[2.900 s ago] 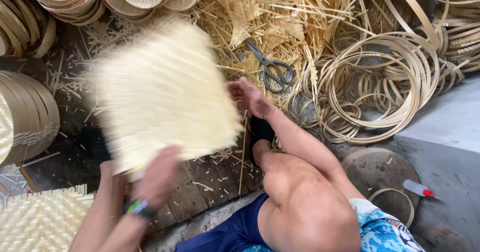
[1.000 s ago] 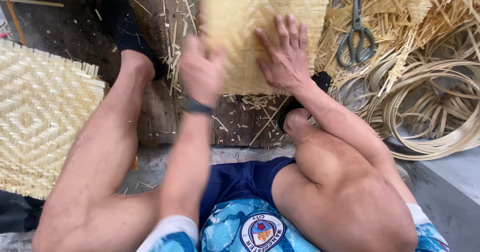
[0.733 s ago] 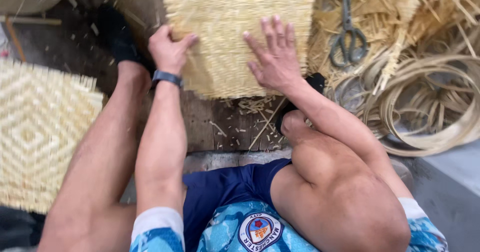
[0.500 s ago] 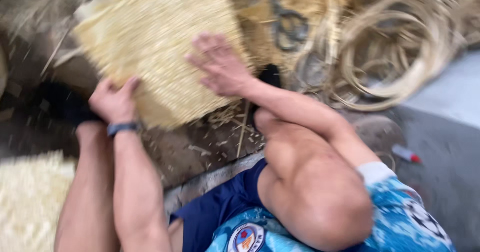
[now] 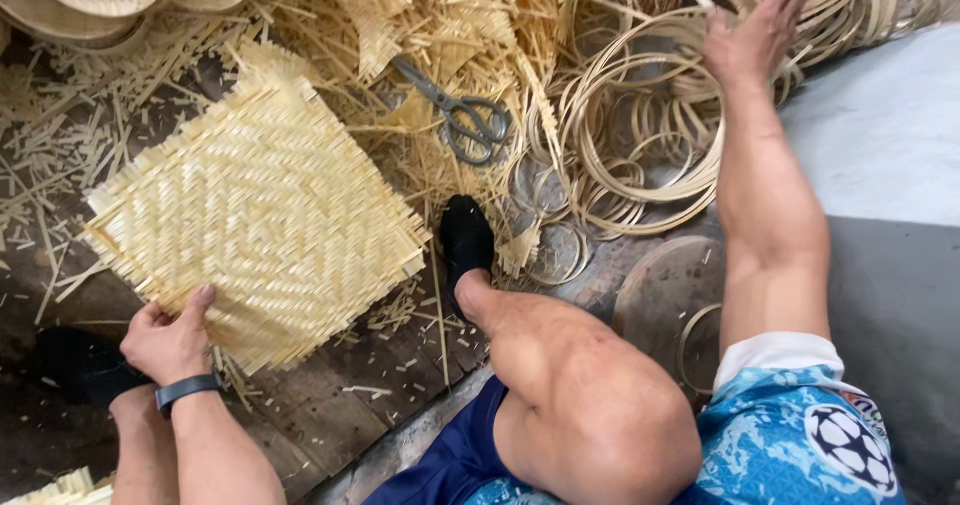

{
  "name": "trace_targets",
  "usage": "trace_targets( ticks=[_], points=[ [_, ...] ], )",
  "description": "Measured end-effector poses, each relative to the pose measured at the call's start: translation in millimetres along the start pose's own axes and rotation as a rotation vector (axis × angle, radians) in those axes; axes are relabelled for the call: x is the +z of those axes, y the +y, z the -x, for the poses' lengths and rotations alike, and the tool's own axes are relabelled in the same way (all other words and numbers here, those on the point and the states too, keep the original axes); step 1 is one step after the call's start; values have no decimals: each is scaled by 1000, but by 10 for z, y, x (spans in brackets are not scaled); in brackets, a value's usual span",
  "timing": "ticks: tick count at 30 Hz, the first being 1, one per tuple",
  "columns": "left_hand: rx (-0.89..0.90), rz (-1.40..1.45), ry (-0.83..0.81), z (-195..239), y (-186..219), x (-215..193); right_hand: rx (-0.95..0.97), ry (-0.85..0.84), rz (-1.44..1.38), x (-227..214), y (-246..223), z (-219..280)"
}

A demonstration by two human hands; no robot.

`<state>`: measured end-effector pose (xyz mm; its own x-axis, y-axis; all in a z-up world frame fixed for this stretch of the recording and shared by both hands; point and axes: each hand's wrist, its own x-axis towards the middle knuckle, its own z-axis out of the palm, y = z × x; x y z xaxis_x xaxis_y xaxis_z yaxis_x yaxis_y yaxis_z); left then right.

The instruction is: The person weaves bamboo strips into round baskets using a wooden mold and shears. They repeatedly trim excess material, fit bamboo rings, and stack finished baskets.

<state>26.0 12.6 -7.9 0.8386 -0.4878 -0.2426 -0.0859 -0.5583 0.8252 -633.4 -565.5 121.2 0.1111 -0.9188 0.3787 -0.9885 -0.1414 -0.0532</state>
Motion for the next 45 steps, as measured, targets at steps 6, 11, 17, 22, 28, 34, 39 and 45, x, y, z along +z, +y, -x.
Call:
trace_targets(
  ticks=[6,11,17,22,28,34,39,45],
  points=[
    [40,-195,70,7,-55,-6,-126,-219,-162,-330,-105,190],
    [-3,-320,85,-86,-233,-13,-362,-248,-186,-1464,-385,663],
    [52,-360,102,-214,-284,35,-262,-120,-351,-2758,-341,1086],
    [84,-583,207,-51,299,51,-65,-127,-874,-2934,-387,1026],
    [415,-53,-98,286,1674,200,94,-898,-1660,-2132,-1848,228],
    [-55,1627,-441,734,2373,61,6,-844,-1715,-1762,-3867,751],
    [-102,1615,-371,733,2179,-238,-39,-1151,-1733,-2094,-4261,878],
    [-139,1438,-396,563,2114,-357,8,-1221,-1504,-2011,-4191,845]
  ],
)
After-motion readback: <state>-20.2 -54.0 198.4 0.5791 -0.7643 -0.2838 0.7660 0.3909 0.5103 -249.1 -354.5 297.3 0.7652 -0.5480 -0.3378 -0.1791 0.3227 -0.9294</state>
